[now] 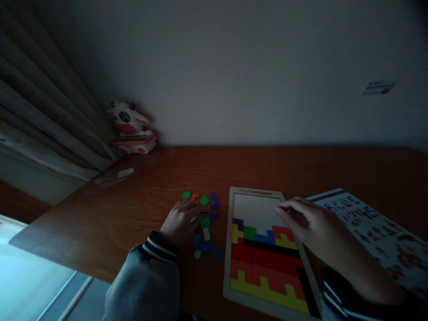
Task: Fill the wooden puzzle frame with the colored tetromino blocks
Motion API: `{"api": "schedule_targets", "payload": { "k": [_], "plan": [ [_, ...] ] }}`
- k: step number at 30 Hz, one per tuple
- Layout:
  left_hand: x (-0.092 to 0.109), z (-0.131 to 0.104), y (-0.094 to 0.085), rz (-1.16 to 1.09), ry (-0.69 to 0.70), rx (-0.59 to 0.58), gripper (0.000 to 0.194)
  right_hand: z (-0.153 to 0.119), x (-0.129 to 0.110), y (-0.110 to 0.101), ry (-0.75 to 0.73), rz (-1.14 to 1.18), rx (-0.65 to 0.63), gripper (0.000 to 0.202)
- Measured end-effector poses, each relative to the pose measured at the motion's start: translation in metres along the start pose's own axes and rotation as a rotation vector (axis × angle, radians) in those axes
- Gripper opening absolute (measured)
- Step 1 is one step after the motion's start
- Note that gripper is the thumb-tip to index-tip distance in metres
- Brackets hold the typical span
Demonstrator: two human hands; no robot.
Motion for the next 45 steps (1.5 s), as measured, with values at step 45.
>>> {"api": "schedule_targets", "payload": {
  "k": [45],
  "plan": [
    [0.126,0.020,0.035,-0.153,0.334,-0.179,0.025,0.017,0.031,0.077,0.170,0.250,-0.238,0.039]
  ]
}}
Point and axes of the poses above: each hand's wrist, its own z-axis towards the middle knuckle, its own y-axis out of the palm, x = y × z, the point moved 9 cm from there along z, towards the middle knuckle, and after that the axes turned 12 degrees about -x, right-handed, at the moved point
